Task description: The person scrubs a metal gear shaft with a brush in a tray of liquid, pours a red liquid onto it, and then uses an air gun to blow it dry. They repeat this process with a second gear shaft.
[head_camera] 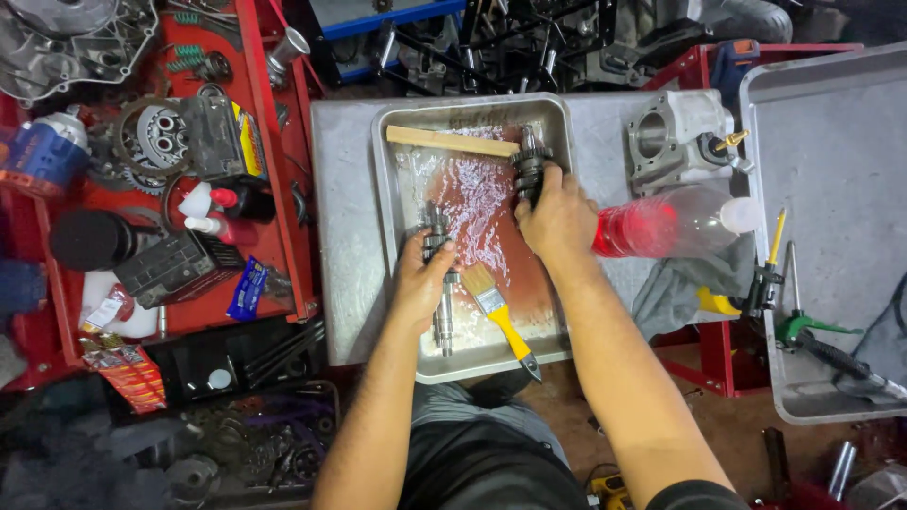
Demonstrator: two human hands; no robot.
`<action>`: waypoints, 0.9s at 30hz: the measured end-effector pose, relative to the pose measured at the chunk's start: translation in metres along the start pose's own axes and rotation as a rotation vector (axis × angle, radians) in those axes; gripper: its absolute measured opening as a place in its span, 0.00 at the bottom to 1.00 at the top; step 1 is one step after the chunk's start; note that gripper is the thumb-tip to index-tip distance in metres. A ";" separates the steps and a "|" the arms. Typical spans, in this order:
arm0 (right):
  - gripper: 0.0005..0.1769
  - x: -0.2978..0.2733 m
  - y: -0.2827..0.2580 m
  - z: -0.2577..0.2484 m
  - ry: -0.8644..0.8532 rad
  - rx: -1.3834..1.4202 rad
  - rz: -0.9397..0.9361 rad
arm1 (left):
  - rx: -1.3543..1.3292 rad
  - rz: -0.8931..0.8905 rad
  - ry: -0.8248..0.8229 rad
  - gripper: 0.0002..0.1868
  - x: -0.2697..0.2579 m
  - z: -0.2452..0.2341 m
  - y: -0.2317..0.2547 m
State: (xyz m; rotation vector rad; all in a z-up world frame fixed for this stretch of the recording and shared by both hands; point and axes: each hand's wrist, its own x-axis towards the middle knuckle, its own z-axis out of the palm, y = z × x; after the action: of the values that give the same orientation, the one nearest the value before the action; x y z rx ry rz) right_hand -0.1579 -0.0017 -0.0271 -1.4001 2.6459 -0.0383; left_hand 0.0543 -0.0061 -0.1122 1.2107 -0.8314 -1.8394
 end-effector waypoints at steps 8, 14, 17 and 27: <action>0.29 0.051 -0.050 0.022 0.227 -0.207 -0.510 | 0.013 -0.087 0.060 0.22 -0.017 0.011 0.026; 0.13 0.095 -0.034 0.050 0.367 -0.132 -0.657 | -0.070 -0.142 0.078 0.21 -0.014 0.009 0.011; 0.25 0.100 -0.027 0.058 0.479 -0.074 -0.729 | -0.079 -0.155 0.111 0.21 -0.022 0.021 0.029; 0.08 -0.131 0.025 -0.008 0.073 0.089 -1.174 | -0.147 -0.225 0.186 0.19 -0.015 0.032 0.036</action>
State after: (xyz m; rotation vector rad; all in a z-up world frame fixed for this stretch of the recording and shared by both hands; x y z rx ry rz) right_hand -0.1067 0.1200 -0.0061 -2.6654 1.4559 -0.3198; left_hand 0.0374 -0.0075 -0.0647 1.4009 -0.4640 -1.8921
